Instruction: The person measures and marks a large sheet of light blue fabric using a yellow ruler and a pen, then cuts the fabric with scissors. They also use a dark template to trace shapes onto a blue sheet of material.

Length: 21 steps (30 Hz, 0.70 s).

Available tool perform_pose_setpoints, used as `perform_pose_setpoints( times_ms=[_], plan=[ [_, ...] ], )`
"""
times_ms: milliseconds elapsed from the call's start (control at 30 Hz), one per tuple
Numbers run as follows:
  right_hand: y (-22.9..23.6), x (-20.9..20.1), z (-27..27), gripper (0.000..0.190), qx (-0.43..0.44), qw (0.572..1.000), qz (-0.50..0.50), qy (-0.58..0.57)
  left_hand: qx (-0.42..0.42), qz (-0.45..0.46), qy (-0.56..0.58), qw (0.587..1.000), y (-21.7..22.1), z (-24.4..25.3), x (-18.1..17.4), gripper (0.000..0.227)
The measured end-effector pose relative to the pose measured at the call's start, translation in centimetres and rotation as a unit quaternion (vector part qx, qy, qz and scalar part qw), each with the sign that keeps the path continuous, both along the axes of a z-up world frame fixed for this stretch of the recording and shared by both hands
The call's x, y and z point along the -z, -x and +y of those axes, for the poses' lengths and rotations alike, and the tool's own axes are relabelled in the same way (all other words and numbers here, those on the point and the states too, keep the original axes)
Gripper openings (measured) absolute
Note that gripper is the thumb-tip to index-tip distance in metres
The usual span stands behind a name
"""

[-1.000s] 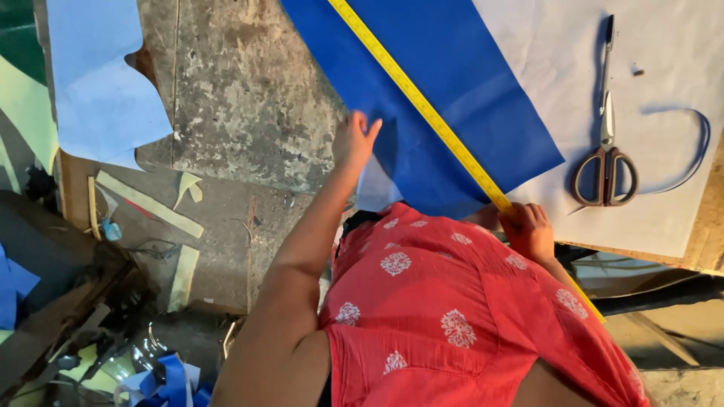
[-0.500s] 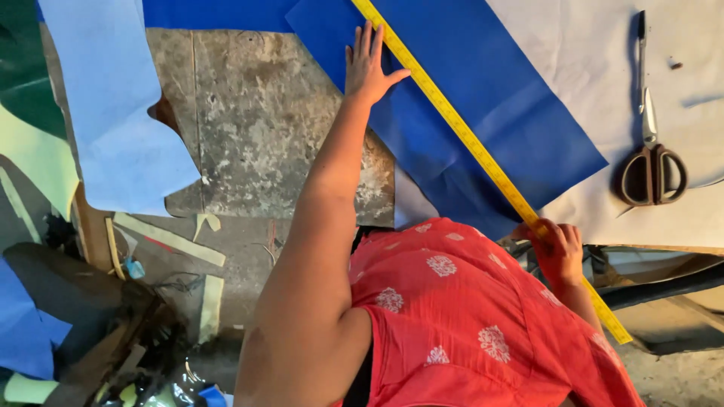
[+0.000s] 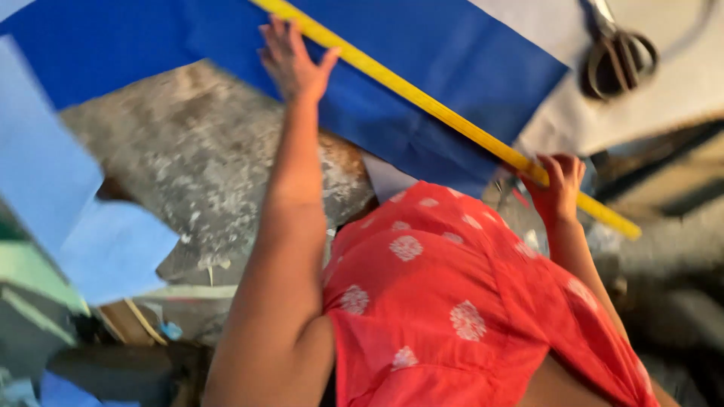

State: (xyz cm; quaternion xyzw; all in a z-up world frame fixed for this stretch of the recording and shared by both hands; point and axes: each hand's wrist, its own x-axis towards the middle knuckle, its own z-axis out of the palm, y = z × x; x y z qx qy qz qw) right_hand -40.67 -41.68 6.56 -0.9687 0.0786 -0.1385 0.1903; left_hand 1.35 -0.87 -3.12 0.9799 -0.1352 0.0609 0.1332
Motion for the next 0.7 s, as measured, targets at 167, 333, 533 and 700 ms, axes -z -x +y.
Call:
perform_pose_setpoints(
  times_ms=[167,333,533,700],
  plan=[
    [2.5,-0.2,-1.3,0.036,0.024,0.998,-0.023,-0.045,-0.032,0.01,-0.003,0.999,-0.1,0.5,-1.5,0.101],
    [2.8,-0.3,-1.4,0.034,0.027,0.998,0.013,-0.058,-0.018,0.027,-0.001,0.999,0.1,0.5,-2.4,0.095],
    [2.6,0.0,-1.8,0.034,0.048,0.997,0.035,-0.039,-0.037,0.058,-0.023,0.997,0.2,0.1,-3.3,0.096],
    [2.0,-0.6,-2.2,0.034,0.05,0.997,0.049,-0.045,-0.044,0.069,-0.022,0.996,0.3,-0.2,-4.0,0.095]
  ],
)
